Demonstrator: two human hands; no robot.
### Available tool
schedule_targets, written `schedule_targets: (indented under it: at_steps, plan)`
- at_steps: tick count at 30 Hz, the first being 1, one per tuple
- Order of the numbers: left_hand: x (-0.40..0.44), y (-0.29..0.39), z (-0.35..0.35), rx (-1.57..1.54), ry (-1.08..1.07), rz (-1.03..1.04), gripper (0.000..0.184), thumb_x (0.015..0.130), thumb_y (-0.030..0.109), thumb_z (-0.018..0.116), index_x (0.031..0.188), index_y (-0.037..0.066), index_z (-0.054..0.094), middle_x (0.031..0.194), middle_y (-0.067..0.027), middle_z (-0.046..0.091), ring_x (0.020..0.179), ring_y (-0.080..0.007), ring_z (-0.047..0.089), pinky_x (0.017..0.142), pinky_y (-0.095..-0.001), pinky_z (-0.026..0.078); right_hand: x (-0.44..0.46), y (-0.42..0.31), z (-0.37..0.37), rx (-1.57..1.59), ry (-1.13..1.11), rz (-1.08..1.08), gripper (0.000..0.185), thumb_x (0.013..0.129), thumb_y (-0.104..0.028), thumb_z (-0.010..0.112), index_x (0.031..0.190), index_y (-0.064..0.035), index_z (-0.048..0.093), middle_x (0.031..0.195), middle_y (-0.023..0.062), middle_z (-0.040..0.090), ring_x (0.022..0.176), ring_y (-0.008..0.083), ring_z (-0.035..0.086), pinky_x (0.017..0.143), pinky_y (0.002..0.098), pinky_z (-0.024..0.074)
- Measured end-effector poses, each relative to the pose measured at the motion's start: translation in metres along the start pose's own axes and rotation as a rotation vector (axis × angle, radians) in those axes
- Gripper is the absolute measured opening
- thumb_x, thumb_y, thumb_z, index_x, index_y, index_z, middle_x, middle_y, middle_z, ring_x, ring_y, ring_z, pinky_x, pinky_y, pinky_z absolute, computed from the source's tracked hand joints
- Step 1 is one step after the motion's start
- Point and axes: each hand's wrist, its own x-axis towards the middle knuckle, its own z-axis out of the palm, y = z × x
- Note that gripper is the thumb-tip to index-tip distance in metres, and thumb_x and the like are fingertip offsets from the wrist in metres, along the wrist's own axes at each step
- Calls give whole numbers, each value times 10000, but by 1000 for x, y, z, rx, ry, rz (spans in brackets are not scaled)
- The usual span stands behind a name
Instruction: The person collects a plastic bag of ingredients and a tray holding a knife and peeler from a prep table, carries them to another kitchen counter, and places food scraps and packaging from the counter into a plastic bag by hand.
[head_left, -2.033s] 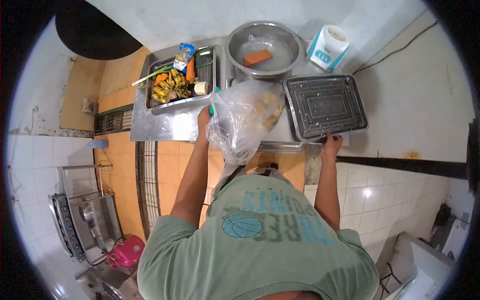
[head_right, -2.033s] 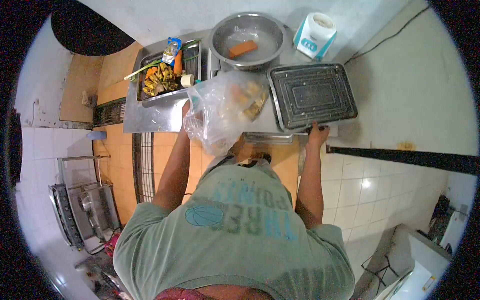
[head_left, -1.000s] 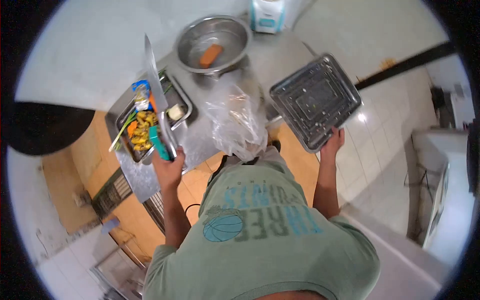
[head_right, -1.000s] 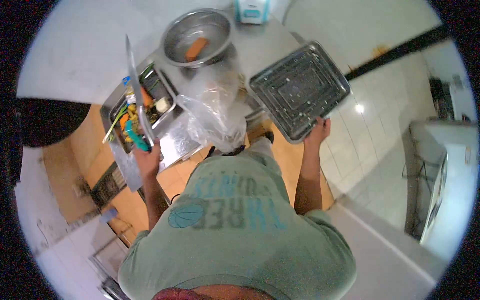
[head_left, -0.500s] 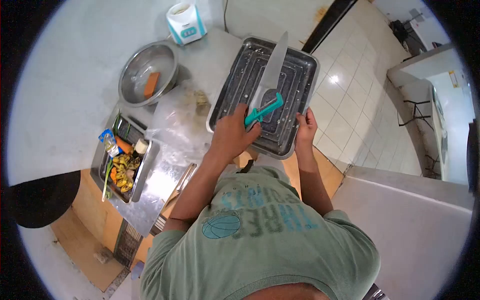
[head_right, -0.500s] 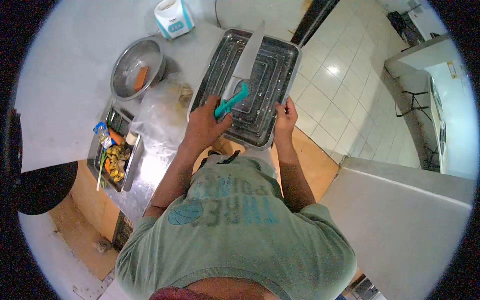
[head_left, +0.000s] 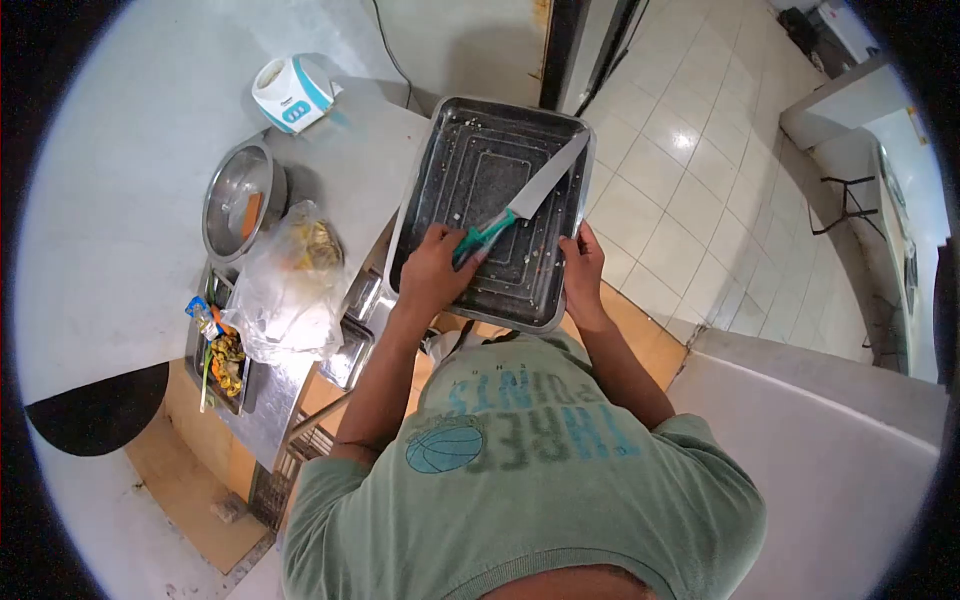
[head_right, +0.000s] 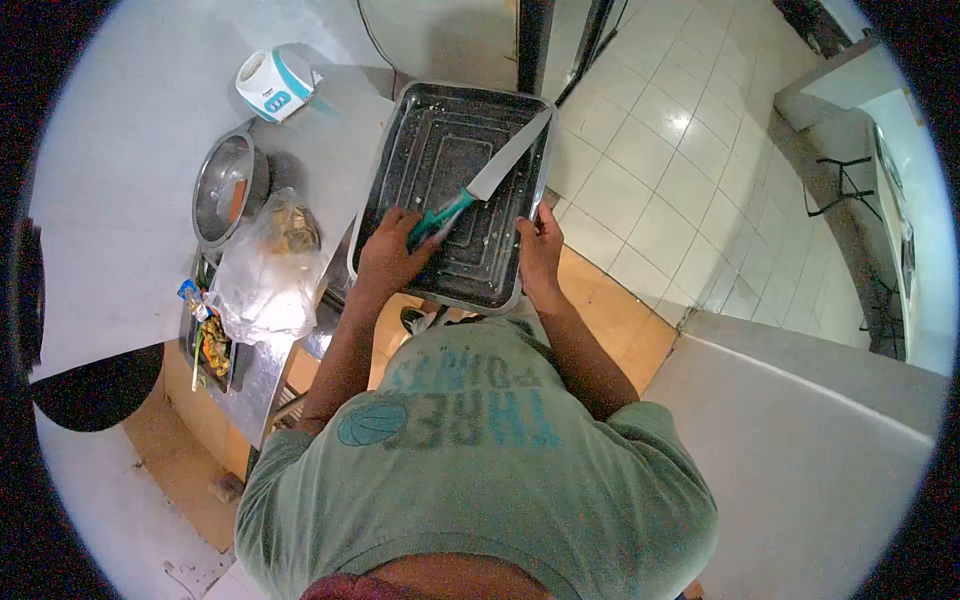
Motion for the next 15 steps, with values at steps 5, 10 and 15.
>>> schedule_targets:
  at_steps: [5, 10, 15]
  plan:
    - [14, 14, 7, -55, 225, 63, 453, 746, 211, 633, 1120, 7, 479, 1091, -169, 485, 1004, -342, 489, 847, -384, 417, 10, -6, -14, -41, -59, 76, 319, 791, -7, 443, 1105, -6, 498, 887, 11, 546, 786, 93, 483, 717, 220, 387]
    - [-14, 8, -8, 2, 460, 95, 409, 737, 176, 630, 1084, 7, 493, 1147, -180, 466, 1034, -327, 469, 859, -387, 394, 16, 3, -20, -105, -105, 103, 361, 790, -25, 476, 1148, 14, 477, 914, 39, 540, 801, 110, 477, 725, 242, 383]
    - [-145, -53, -35, 231, 1007, -77, 329, 741, 160, 640, 977, -9, 484, 1105, -200, 460, 1028, -313, 457, 869, -397, 378, 10, 15, -15, -190, -78, 94, 377, 802, -38, 496, 1169, 32, 450, 1035, 64, 526, 893, 138, 490, 778, 257, 382]
